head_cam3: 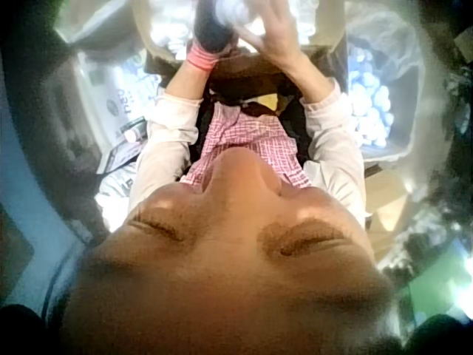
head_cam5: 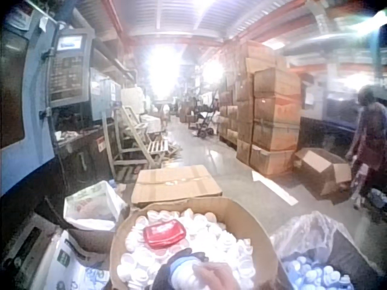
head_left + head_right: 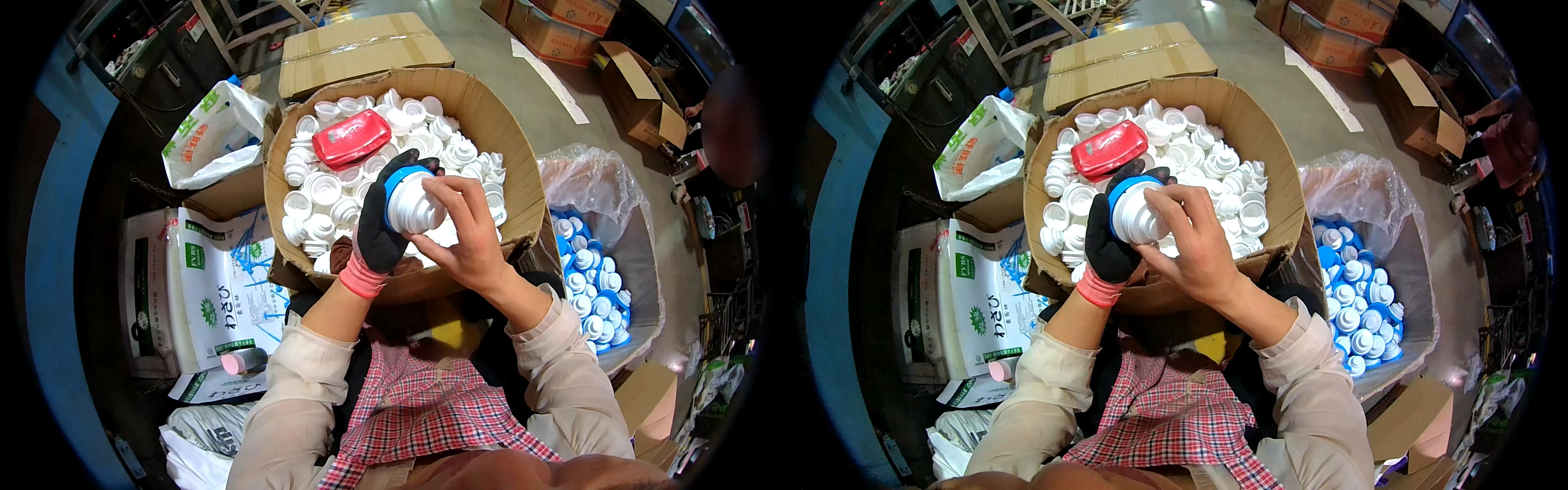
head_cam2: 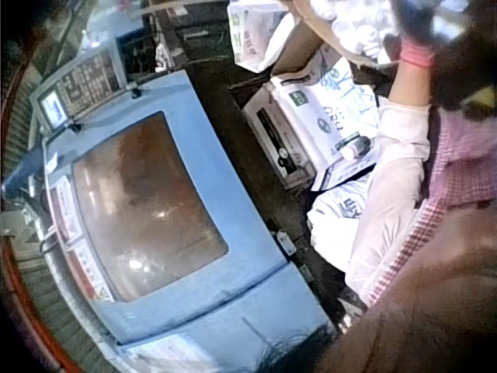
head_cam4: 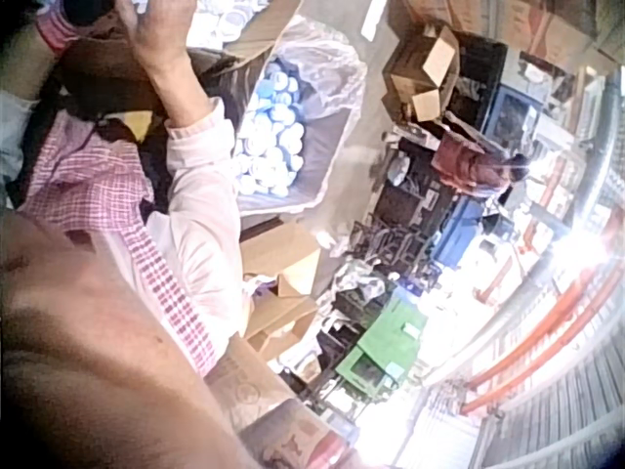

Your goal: The person repeatedly picks up white plastic containers and blue lids from a cardboard box, fits the lids onto the containers, and places the assembled units into a nearby bin. The person also briefly touches their face during the task.

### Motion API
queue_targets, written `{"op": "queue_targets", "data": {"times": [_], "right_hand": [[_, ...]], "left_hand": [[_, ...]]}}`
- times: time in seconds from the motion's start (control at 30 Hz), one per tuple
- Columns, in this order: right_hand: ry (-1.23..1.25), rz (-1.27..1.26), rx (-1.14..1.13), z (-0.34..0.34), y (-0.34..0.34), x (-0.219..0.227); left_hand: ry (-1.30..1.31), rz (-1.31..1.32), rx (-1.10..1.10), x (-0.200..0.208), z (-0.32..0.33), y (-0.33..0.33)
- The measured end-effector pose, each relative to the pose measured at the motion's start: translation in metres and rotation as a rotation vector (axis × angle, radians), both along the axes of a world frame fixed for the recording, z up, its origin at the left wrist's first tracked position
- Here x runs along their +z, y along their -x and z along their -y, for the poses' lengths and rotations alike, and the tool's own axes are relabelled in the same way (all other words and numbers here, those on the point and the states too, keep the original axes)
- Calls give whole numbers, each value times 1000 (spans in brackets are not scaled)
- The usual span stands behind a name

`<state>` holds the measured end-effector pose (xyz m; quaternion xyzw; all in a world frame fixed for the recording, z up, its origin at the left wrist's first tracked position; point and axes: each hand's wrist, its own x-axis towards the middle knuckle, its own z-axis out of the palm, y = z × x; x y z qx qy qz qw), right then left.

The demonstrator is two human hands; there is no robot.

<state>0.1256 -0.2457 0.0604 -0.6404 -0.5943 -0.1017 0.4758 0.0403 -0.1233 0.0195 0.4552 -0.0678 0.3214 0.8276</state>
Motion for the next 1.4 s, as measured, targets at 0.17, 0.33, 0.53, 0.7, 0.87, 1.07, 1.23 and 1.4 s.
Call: {"op": "queue_targets", "data": {"times": [0.17, 0.33, 0.53, 0.7, 0.87, 1.07, 1.23, 1.4], "right_hand": [[13, 8, -4, 2, -1, -1], [31, 15, 6, 4, -2, -3], [2, -534, 108, 1, -13, -7], [210, -1013, 366, 0, -22, -10], [164, -1057, 332, 11, -23, -16], [126, -760, 282, 14, -26, -18], [0, -739, 50, 80, -27, -31], [-55, -784, -594, 267, -103, -57]], "left_hand": [[-485, -102, 255, -6, -5, 1], [-225, -126, 134, 10, 6, 2], [31, -148, 13, 12, -2, 9], [-7, -86, -29, 9, -3, 2], [262, -244, -50, -22, 0, 7], [-638, -427, 300, -80, -28, 24], [-668, -152, 114, -4, 38, -11], [-754, -399, 11, -31, 6, -16]]}}
